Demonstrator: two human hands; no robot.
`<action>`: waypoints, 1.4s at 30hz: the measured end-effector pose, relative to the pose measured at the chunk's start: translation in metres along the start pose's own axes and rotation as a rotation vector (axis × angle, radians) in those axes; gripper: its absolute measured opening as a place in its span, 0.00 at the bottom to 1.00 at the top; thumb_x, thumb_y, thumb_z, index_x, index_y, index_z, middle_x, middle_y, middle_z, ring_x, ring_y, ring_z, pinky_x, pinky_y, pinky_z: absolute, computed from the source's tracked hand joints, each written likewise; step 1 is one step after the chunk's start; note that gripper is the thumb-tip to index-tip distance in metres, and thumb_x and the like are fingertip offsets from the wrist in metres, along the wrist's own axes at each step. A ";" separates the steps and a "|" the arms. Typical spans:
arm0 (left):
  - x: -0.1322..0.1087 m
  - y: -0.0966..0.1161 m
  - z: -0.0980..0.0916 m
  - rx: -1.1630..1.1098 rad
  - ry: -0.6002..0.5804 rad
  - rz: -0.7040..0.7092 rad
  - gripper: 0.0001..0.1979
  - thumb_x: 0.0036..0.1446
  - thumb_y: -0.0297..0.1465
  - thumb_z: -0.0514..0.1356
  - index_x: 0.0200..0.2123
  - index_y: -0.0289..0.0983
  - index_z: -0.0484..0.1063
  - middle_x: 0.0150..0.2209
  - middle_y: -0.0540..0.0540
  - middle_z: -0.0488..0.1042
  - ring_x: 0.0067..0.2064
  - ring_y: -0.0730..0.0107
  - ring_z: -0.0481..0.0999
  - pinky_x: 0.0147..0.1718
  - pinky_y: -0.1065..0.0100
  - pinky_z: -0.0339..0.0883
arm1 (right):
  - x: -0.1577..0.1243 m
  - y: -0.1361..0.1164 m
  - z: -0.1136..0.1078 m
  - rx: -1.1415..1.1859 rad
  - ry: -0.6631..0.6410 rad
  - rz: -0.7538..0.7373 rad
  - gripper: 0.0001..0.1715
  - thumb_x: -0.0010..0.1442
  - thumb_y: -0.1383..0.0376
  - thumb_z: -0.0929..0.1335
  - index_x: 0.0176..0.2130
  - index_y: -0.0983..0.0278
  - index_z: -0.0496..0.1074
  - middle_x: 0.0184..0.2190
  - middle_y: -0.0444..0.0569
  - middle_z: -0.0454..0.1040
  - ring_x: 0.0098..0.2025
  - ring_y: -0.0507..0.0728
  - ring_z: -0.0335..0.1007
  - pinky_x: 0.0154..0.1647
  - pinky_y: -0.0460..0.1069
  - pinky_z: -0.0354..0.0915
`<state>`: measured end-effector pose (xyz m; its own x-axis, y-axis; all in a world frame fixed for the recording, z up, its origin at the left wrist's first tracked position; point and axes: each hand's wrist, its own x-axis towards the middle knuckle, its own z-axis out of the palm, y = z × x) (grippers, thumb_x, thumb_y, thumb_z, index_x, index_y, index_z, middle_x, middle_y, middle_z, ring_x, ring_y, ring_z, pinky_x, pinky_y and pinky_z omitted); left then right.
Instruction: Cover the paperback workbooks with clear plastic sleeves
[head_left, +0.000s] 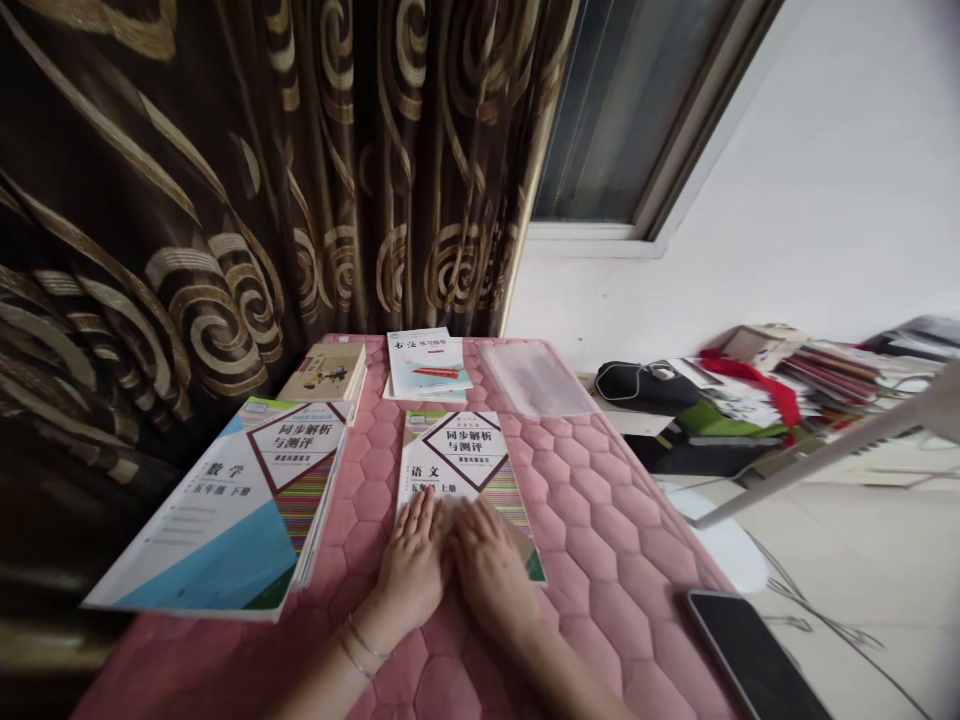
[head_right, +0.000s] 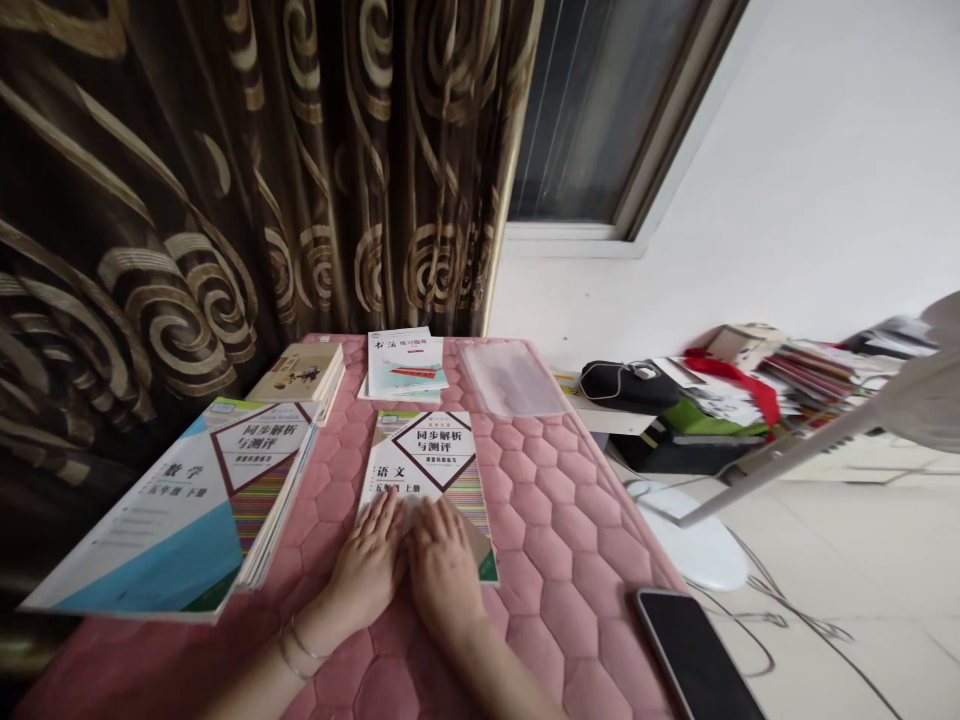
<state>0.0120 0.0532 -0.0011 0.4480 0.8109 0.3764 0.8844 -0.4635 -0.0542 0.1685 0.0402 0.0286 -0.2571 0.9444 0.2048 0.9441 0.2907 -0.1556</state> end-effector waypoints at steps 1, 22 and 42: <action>0.000 0.000 0.000 0.001 -0.003 0.001 0.30 0.61 0.26 0.49 0.68 0.33 0.55 0.70 0.37 0.52 0.70 0.56 0.53 0.64 0.54 0.55 | -0.004 -0.007 0.006 0.028 -0.010 -0.024 0.27 0.69 0.66 0.55 0.63 0.63 0.66 0.66 0.52 0.62 0.68 0.63 0.53 0.67 0.61 0.51; 0.090 -0.023 0.000 -0.130 -0.210 -0.199 0.25 0.64 0.27 0.46 0.63 0.29 0.62 0.67 0.34 0.58 0.68 0.52 0.57 0.65 0.48 0.53 | 0.060 0.030 0.000 0.276 -0.046 0.033 0.29 0.69 0.66 0.54 0.64 0.68 0.63 0.67 0.58 0.59 0.71 0.63 0.45 0.68 0.62 0.50; 0.151 -0.070 0.033 -0.067 -0.110 -0.356 0.27 0.65 0.31 0.45 0.64 0.25 0.60 0.66 0.31 0.58 0.69 0.53 0.55 0.66 0.49 0.49 | 0.160 0.094 0.015 0.046 -0.181 0.343 0.42 0.70 0.51 0.51 0.69 0.80 0.46 0.71 0.64 0.42 0.73 0.63 0.34 0.70 0.58 0.34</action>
<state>0.0220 0.2203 0.0293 0.1290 0.9572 0.2591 0.9784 -0.1654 0.1239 0.2132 0.2204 0.0325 0.0354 0.9986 -0.0399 0.9723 -0.0437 -0.2295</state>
